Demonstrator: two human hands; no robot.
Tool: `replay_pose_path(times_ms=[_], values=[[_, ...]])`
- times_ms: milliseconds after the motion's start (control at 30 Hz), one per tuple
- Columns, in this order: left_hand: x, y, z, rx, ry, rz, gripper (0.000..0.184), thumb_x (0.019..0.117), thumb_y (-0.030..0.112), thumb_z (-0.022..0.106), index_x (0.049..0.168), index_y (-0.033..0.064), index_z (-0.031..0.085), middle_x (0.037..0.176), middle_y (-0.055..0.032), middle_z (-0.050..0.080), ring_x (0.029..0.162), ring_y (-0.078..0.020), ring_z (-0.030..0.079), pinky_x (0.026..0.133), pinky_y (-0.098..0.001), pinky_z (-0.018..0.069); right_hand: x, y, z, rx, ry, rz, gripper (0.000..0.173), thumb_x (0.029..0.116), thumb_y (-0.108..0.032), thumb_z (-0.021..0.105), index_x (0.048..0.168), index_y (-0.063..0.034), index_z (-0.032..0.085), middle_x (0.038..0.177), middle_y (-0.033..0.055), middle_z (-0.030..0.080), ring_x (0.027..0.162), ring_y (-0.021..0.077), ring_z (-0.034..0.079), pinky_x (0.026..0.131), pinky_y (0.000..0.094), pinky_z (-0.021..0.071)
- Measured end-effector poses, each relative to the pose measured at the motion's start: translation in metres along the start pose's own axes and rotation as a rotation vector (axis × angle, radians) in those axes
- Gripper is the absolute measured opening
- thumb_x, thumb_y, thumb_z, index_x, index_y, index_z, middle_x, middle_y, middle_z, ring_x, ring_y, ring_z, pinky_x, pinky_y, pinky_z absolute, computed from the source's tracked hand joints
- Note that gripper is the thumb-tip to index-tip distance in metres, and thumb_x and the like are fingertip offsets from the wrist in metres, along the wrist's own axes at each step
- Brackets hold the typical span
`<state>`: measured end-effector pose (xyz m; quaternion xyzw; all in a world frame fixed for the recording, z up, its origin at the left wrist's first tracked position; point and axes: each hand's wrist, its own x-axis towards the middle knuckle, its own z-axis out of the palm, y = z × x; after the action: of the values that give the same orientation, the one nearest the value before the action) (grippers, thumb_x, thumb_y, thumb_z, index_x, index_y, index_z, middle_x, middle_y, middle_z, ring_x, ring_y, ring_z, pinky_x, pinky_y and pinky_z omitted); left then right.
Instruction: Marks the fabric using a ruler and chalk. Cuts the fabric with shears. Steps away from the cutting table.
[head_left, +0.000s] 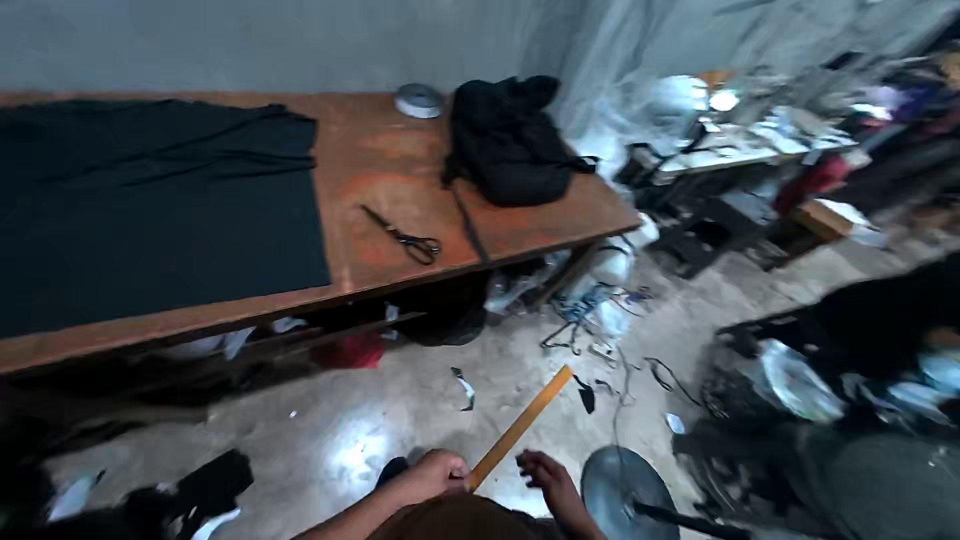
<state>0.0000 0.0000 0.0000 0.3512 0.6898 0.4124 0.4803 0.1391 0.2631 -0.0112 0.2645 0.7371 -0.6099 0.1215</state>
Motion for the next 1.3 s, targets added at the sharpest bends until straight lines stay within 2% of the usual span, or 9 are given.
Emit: replay_pose_path(times_ms=[167, 333, 567, 800, 933, 1000, 1100, 1200, 1300], values=[[-0.053, 0.005, -0.055, -0.186, 0.341, -0.090, 0.022, 0.0985, 0.017, 0.064, 0.107, -0.0037, 0.069, 0.094, -0.0166, 0.070, 0.089, -0.0251, 0.067, 0.086, -0.0469, 0.0541, 0.077, -0.136, 0.103, -0.102, -0.520, -0.319, 0.026, 0.1031, -0.018, 0.054, 0.111, 0.0003, 0.070, 0.105, 0.0066, 0.071, 0.094, 0.0130, 0.069, 0.088, 0.0358, 0.0592], [-0.080, -0.013, -0.080, -0.467, 0.675, -0.151, 0.018, 0.0975, 0.015, 0.064, 0.106, -0.0002, 0.070, 0.092, -0.0070, 0.071, 0.084, -0.0119, 0.068, 0.082, -0.0334, 0.0579, 0.131, -0.184, 0.173, -0.263, -0.721, -0.396, 0.026, 0.1009, -0.022, 0.060, 0.110, 0.0013, 0.069, 0.105, 0.0104, 0.067, 0.092, 0.0121, 0.065, 0.085, 0.0314, 0.0563], [-0.116, 0.000, -0.139, -0.486, 0.934, -0.288, 0.014, 0.0968, 0.017, 0.065, 0.095, 0.0033, 0.070, 0.086, -0.0027, 0.071, 0.079, -0.0101, 0.069, 0.077, -0.0304, 0.0601, 0.183, -0.249, 0.223, -0.292, -0.990, -0.365, 0.024, 0.1003, -0.018, 0.061, 0.109, 0.0026, 0.069, 0.107, 0.0143, 0.068, 0.096, 0.0160, 0.065, 0.088, 0.0335, 0.0541], [-0.174, -0.002, -0.262, 0.080, 0.994, -0.417, 0.024, 0.1015, 0.025, 0.060, 0.111, 0.0078, 0.073, 0.094, -0.0036, 0.073, 0.082, -0.0108, 0.070, 0.077, -0.0355, 0.0602, 0.226, -0.289, 0.277, -0.231, -0.944, -0.249, 0.022, 0.1023, -0.019, 0.058, 0.108, 0.0012, 0.066, 0.093, 0.0079, 0.064, 0.079, 0.0094, 0.060, 0.076, 0.0288, 0.0522], [-0.187, -0.024, -0.357, 0.471, 0.933, -0.284, 0.028, 0.1002, 0.026, 0.064, 0.116, 0.0036, 0.072, 0.113, -0.0141, 0.070, 0.108, -0.0282, 0.067, 0.095, -0.0520, 0.0546, 0.235, -0.281, 0.291, -0.150, -0.851, -0.164, 0.030, 0.1043, -0.024, 0.056, 0.113, 0.0032, 0.066, 0.098, 0.0095, 0.067, 0.084, 0.0084, 0.063, 0.078, 0.0277, 0.0538], [-0.179, -0.037, -0.402, 0.626, 0.861, -0.158, 0.035, 0.0998, 0.030, 0.063, 0.119, 0.0022, 0.071, 0.125, -0.0201, 0.066, 0.120, -0.0379, 0.061, 0.103, -0.0580, 0.0475, 0.229, -0.282, 0.290, -0.106, -0.778, -0.059, 0.037, 0.1071, -0.027, 0.050, 0.123, 0.0038, 0.064, 0.106, 0.0110, 0.068, 0.091, 0.0095, 0.064, 0.084, 0.0298, 0.0550], [-0.153, -0.051, -0.442, 0.755, 0.745, -0.032, 0.049, 0.0965, 0.041, 0.063, 0.131, 0.0069, 0.066, 0.141, -0.0207, 0.058, 0.136, -0.0433, 0.049, 0.108, -0.0664, 0.0371, 0.218, -0.280, 0.292, -0.017, -0.660, -0.012, 0.035, 0.1074, -0.026, 0.048, 0.120, 0.0012, 0.066, 0.104, 0.0066, 0.069, 0.091, 0.0083, 0.065, 0.083, 0.0285, 0.0562], [-0.134, -0.059, -0.461, 0.870, 0.609, -0.137, 0.081, 0.0884, 0.064, 0.063, 0.150, 0.0131, 0.051, 0.163, -0.0147, 0.037, 0.154, -0.0412, 0.025, 0.117, -0.0717, 0.0207, 0.218, -0.280, 0.298, 0.007, -0.646, -0.047, 0.029, 0.1054, -0.022, 0.052, 0.117, -0.0008, 0.067, 0.105, 0.0024, 0.070, 0.092, 0.0045, 0.066, 0.084, 0.0258, 0.0567], [-0.126, -0.068, -0.463, 0.900, 0.530, -0.258, 0.105, 0.0804, 0.077, 0.063, 0.160, 0.0136, 0.036, 0.171, -0.0114, 0.020, 0.158, -0.0391, 0.012, 0.118, -0.0753, 0.0103, 0.221, -0.273, 0.302, 0.039, -0.658, -0.054, 0.022, 0.1031, -0.019, 0.057, 0.111, -0.0023, 0.069, 0.098, 0.0008, 0.070, 0.088, 0.0044, 0.066, 0.082, 0.0268, 0.0574]])
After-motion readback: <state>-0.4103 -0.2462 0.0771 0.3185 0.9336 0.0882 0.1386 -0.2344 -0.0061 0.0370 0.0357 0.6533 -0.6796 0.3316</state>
